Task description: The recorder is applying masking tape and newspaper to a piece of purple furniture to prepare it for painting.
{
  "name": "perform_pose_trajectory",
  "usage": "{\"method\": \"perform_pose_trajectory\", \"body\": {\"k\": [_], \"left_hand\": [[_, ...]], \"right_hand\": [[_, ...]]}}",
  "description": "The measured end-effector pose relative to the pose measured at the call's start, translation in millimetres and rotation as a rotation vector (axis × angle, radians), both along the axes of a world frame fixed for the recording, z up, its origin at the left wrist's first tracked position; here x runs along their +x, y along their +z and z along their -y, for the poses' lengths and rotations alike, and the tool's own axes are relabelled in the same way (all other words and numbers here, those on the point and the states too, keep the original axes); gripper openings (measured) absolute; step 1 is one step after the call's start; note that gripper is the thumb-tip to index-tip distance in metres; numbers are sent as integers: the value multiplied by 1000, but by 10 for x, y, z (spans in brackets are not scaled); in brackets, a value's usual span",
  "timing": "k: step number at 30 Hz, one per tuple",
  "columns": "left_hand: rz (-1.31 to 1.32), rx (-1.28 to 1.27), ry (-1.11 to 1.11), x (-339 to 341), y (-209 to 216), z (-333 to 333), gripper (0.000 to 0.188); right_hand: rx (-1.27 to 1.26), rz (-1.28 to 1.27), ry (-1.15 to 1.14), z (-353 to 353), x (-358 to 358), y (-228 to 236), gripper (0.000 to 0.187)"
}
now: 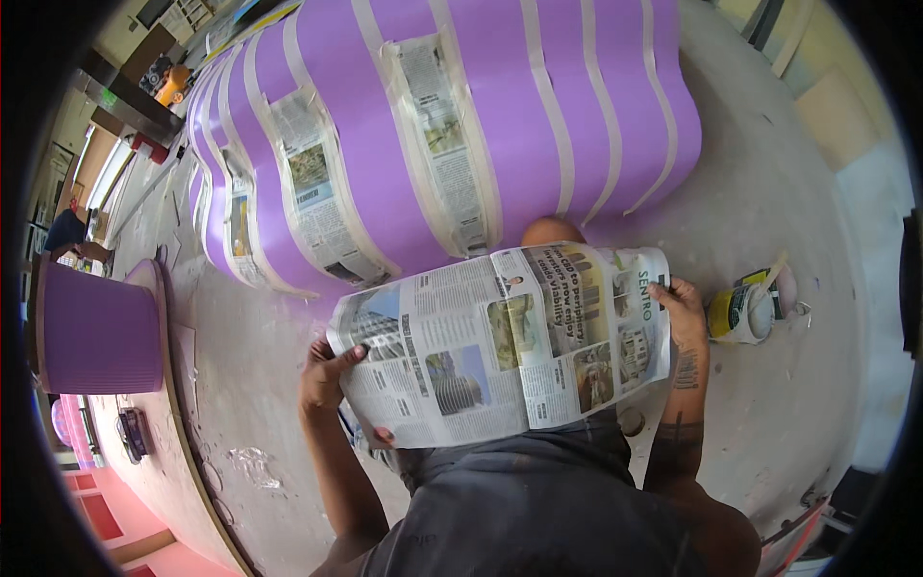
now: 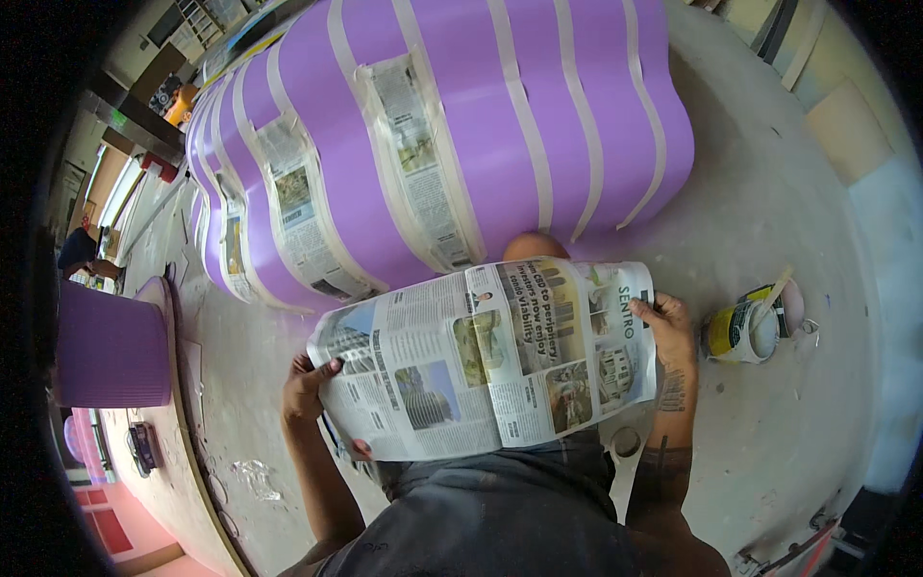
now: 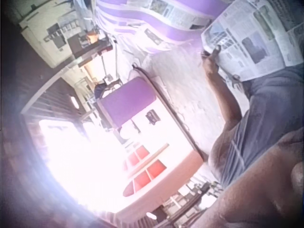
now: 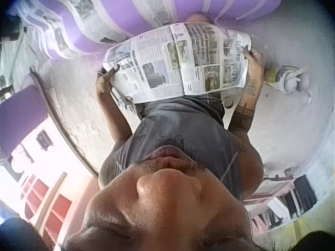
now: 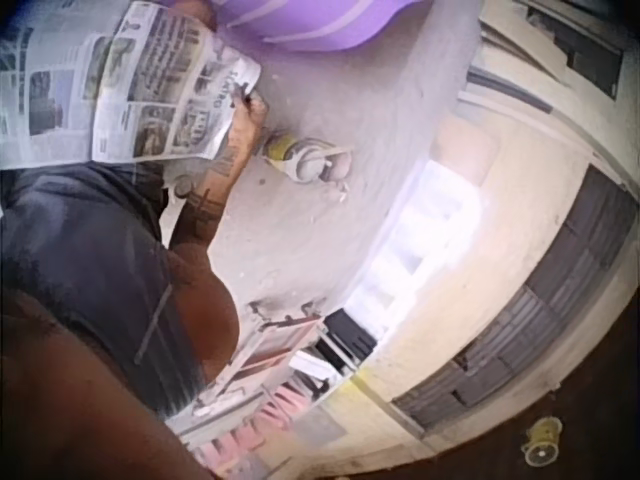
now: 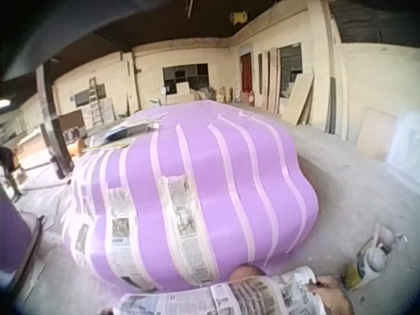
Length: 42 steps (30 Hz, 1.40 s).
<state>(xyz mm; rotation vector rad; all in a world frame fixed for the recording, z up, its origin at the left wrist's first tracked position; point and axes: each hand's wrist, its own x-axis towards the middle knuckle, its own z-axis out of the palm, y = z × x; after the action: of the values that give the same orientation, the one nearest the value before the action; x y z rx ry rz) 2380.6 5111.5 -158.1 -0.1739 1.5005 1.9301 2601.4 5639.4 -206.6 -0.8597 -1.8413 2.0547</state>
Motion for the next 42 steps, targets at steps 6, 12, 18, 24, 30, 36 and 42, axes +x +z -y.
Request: {"method": "perform_pose_trajectory", "body": {"k": [6, 12, 18, 24, 30, 36, 42], "left_hand": [[-294, 28, 48, -95, 128, 44, 52], [-322, -78, -145, -13, 182, 5, 62], [-32, 104, 191, 28, 25, 26, 50], [-253, -103, 48, -57, -74, 243, 46], [-693, 324, 200, 43, -145, 455, 22], [-305, 23, 199, -124, -355, 377, 33], [-533, 430, 38, -350, -675, 434, 8]], "right_hand": [[18, -92, -54, -6, -100, 200, 13], [-127, -125, 70, 25, -98, 338, 27], [-203, -121, 103, 9, -77, 241, 25], [-89, -22, 15, -117, -51, 231, 24], [103, -673, 514, -497, 282, 479, 7], [93, -420, 481, -183, -159, 605, 12], [135, -331, 403, -28, -173, 721, 12]]}}
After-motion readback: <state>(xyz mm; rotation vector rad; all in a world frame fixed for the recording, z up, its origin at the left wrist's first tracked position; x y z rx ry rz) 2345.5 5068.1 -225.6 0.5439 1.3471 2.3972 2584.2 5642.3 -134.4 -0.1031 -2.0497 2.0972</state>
